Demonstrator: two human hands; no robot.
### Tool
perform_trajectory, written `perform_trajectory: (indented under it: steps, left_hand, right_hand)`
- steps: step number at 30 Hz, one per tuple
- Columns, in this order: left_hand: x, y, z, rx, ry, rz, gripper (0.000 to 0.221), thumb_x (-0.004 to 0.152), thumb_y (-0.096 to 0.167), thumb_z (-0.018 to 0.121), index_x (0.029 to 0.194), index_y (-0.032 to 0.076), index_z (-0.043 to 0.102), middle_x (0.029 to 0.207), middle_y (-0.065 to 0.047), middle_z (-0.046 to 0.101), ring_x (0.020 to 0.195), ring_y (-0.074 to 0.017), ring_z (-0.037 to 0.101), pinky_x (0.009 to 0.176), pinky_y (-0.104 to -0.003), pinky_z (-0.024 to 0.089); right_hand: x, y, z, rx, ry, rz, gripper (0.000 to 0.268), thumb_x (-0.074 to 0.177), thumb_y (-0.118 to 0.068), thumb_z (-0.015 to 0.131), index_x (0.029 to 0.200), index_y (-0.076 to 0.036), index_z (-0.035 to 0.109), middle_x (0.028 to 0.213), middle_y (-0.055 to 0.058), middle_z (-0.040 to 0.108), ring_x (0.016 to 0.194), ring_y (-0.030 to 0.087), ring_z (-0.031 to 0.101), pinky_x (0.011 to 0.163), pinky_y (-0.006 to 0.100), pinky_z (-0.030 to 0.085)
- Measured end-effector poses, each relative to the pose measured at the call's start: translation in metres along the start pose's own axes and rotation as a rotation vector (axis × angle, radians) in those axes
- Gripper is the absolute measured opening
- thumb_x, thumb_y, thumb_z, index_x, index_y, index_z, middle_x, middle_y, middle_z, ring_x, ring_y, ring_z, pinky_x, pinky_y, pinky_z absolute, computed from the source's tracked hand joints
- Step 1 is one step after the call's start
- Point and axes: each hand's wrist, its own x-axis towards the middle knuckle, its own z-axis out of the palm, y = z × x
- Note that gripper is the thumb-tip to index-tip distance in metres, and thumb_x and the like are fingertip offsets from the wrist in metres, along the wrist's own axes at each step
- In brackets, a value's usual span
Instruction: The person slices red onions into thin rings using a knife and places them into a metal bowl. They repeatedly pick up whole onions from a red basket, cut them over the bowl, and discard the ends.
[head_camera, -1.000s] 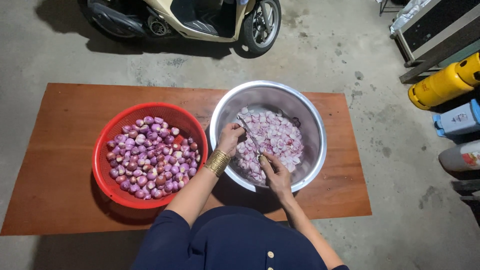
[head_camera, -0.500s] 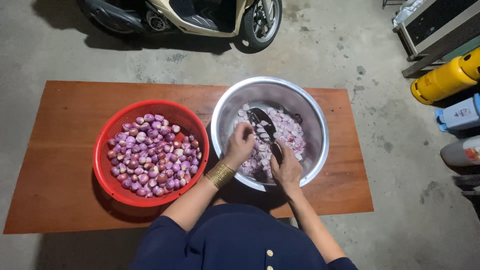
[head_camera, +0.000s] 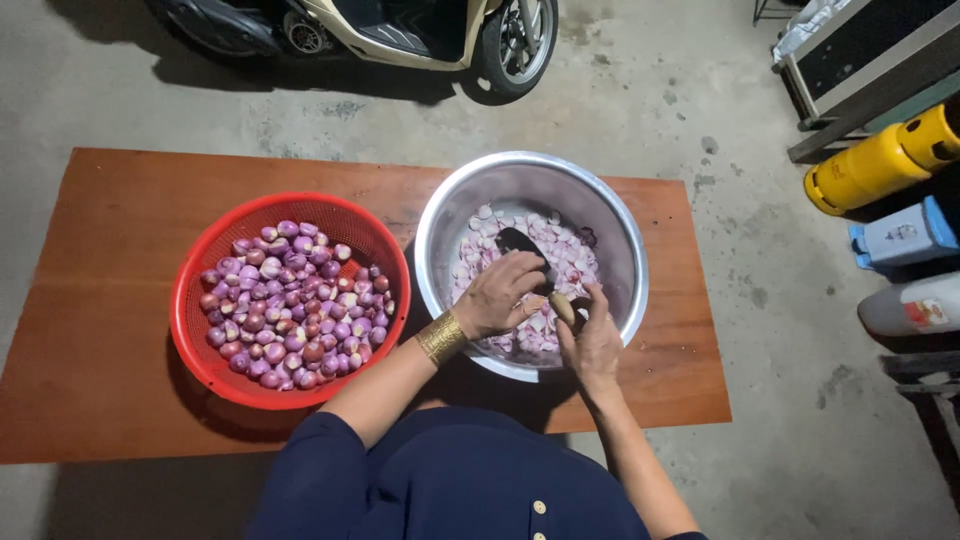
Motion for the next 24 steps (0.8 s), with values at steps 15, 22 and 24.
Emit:
perform_trajectory:
  steps: [15, 22, 24]
  left_hand:
    - [-0.003, 0.017, -0.015, -0.157, 0.061, 0.187, 0.034, 0.104, 0.036, 0.047, 0.111, 0.006, 0.061, 0.115, -0.018, 0.066, 0.114, -0.0364, 0.064, 0.101, -0.046, 0.052]
    - [-0.030, -0.021, -0.010, 0.143, 0.101, -0.031, 0.049, 0.103, 0.053, 0.044, 0.115, 0.010, 0.065, 0.110, -0.013, 0.068, 0.114, -0.0295, 0.066, 0.107, -0.046, 0.047]
    - [-0.029, -0.021, -0.006, 0.080, 0.030, -0.013, 0.054, 0.102, 0.056, 0.043, 0.116, 0.009, 0.065, 0.113, -0.013, 0.069, 0.118, -0.0295, 0.065, 0.106, -0.045, 0.049]
  right_hand:
    - [0.001, -0.034, -0.025, 0.092, -0.090, 0.079, 0.081, 0.078, -0.023, 0.081, 0.146, -0.022, 0.036, 0.112, 0.006, 0.074, 0.102, 0.036, 0.071, 0.088, 0.053, 0.055]
    - [0.005, -0.069, -0.058, 0.063, -0.126, 0.154, 0.080, 0.080, -0.025, 0.080, 0.147, -0.022, 0.037, 0.116, 0.008, 0.073, 0.106, 0.041, 0.069, 0.089, 0.055, 0.054]
    - [0.003, -0.077, -0.055, 0.083, -0.108, 0.186, 0.079, 0.079, -0.026, 0.082, 0.146, -0.028, 0.040, 0.117, 0.001, 0.074, 0.106, 0.035, 0.071, 0.089, 0.049, 0.056]
